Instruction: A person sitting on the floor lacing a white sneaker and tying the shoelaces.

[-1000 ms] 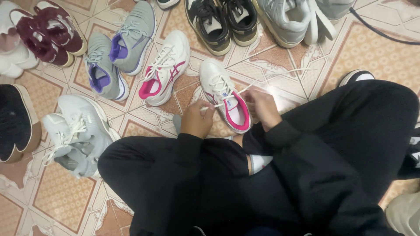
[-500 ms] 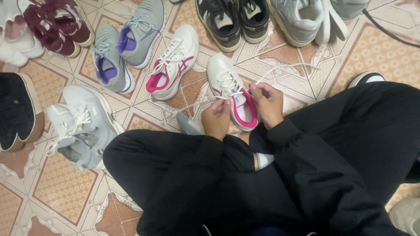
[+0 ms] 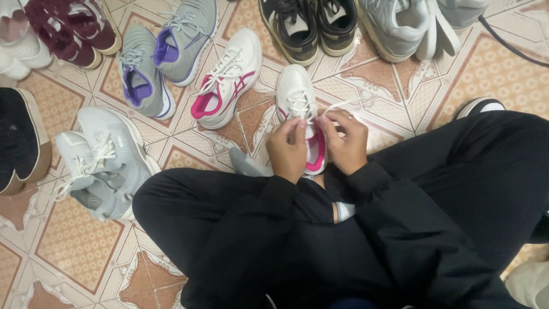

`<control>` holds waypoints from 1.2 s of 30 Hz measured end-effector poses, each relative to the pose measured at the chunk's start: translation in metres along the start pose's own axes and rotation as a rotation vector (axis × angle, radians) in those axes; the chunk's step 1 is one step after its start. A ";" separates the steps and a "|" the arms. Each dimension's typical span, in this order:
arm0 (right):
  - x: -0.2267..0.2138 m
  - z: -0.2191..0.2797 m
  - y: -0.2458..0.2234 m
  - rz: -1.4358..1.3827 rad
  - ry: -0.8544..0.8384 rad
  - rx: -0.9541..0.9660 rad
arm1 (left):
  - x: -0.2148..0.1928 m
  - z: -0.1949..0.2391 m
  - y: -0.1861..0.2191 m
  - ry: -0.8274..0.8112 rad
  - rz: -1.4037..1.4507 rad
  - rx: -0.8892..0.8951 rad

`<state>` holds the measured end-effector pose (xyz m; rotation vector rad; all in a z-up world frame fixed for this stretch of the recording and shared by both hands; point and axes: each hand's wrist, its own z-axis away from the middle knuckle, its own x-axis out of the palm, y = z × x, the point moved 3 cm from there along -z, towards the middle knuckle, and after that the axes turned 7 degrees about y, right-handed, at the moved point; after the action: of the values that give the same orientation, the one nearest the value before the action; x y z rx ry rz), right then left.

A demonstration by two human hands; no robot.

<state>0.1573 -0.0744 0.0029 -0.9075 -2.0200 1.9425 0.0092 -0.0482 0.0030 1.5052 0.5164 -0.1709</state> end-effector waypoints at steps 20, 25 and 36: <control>-0.007 -0.019 -0.041 0.299 -0.254 -0.476 | -0.003 -0.007 0.019 -0.256 -0.076 0.417; -0.011 -0.025 -0.051 0.575 -0.334 -0.485 | 0.001 -0.008 0.018 -0.221 -0.093 0.402; -0.008 -0.019 -0.036 0.531 -0.445 -0.458 | -0.007 -0.018 0.038 -0.139 0.092 0.167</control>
<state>0.1637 -0.0612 0.0423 -1.3176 -2.7904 2.1154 0.0154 -0.0293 0.0405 1.6625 0.3270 -0.2499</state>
